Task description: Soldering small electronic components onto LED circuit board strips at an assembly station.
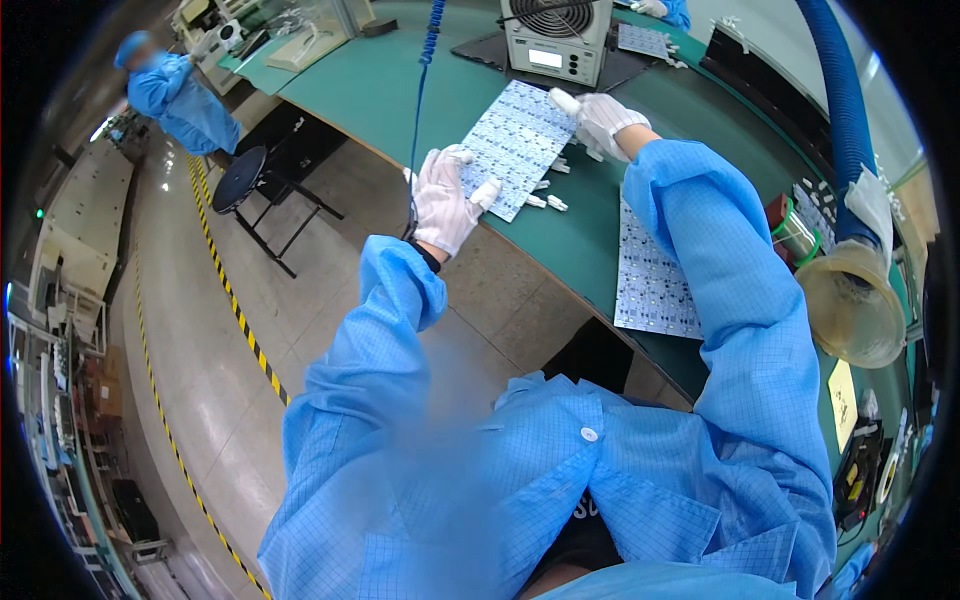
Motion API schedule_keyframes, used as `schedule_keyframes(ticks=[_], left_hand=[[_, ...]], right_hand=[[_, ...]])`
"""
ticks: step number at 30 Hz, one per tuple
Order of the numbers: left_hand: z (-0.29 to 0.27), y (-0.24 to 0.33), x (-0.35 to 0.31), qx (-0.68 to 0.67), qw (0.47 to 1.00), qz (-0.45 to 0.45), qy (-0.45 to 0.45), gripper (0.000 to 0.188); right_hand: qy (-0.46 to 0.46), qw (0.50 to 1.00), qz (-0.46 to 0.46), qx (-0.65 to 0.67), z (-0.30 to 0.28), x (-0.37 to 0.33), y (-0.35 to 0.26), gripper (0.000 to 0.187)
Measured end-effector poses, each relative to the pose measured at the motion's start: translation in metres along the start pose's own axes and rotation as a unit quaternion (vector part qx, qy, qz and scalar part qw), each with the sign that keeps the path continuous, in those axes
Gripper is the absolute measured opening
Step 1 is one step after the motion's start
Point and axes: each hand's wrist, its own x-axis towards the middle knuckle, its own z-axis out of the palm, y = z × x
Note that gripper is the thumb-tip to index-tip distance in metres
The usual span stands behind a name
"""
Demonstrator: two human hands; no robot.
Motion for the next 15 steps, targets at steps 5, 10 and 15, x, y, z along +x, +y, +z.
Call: schedule_keyframes(ticks=[5,10,15], left_hand=[[-0.021,-0.022,0.044,0.015,1.000,-0.016,0.022,0.055],[-0.030,-0.013,0.161,-0.046,0.960,0.273,-0.042,0.035],[-0.025,0.028,0.193,-0.413,0.859,-0.011,-0.302,0.031]], right_hand=[[0.022,0.983,-0.037,0.179,-0.003,-0.019,-0.009,0.046],[0.126,0.915,-0.041,0.381,-0.027,-0.052,-0.040,0.054],[0.228,0.915,-0.070,0.325,-0.014,-0.035,-0.024,0.056]])
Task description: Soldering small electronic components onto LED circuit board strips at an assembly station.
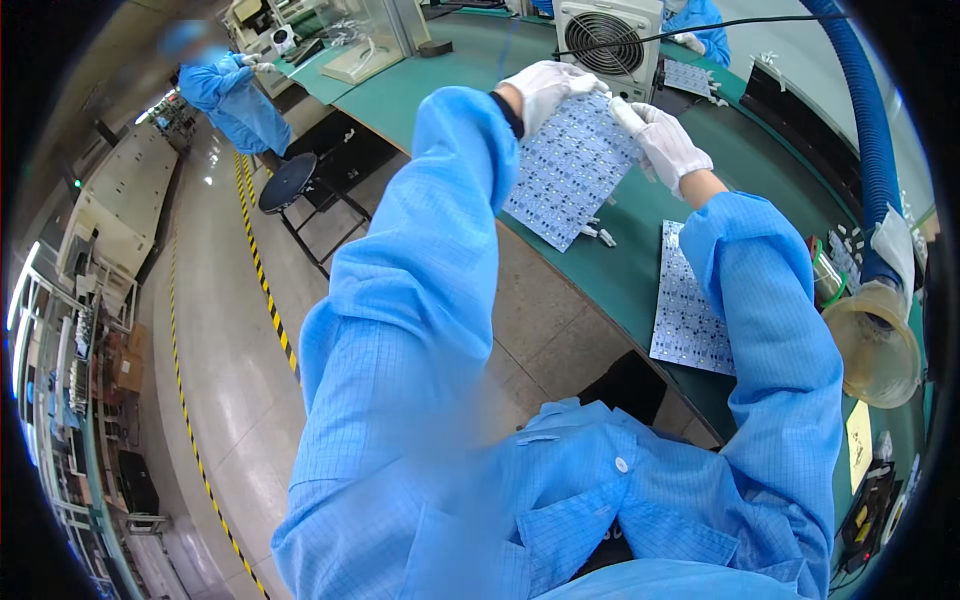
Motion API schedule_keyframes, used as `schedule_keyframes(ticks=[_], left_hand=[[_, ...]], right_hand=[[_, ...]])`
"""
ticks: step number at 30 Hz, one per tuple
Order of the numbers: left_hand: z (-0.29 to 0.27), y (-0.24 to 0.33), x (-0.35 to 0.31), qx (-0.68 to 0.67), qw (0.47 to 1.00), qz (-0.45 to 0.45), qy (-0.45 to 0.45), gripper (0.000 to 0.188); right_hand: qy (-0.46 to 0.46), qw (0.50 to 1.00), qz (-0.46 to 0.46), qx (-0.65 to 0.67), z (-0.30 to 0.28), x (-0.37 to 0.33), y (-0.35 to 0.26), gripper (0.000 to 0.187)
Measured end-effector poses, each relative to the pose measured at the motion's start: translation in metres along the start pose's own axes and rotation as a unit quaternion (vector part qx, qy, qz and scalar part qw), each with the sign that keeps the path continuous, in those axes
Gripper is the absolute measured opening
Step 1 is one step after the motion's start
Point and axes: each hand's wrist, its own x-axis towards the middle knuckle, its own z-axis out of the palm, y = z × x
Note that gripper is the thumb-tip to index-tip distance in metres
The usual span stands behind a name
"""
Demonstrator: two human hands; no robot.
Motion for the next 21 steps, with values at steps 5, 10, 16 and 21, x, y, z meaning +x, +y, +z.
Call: schedule_keyframes(ticks=[5,10,16,21], left_hand=[[-0.005,-0.046,0.021,0.503,0.861,-0.021,0.068,0.034],[0.003,-0.045,0.035,0.550,0.823,0.138,0.038,0.031],[0.012,-0.056,0.032,0.422,0.899,-0.033,0.108,0.054],[0.003,-0.050,0.030,0.404,0.883,0.017,0.238,0.063]], right_hand=[[0.018,0.944,-0.107,-0.310,0.020,0.003,-0.023,0.053],[-0.026,0.835,-0.159,-0.526,0.012,0.008,0.005,0.030],[-0.087,0.841,-0.113,-0.523,0.026,0.018,0.013,0.033],[0.084,0.911,-0.156,-0.373,0.021,0.009,0.044,0.027]])
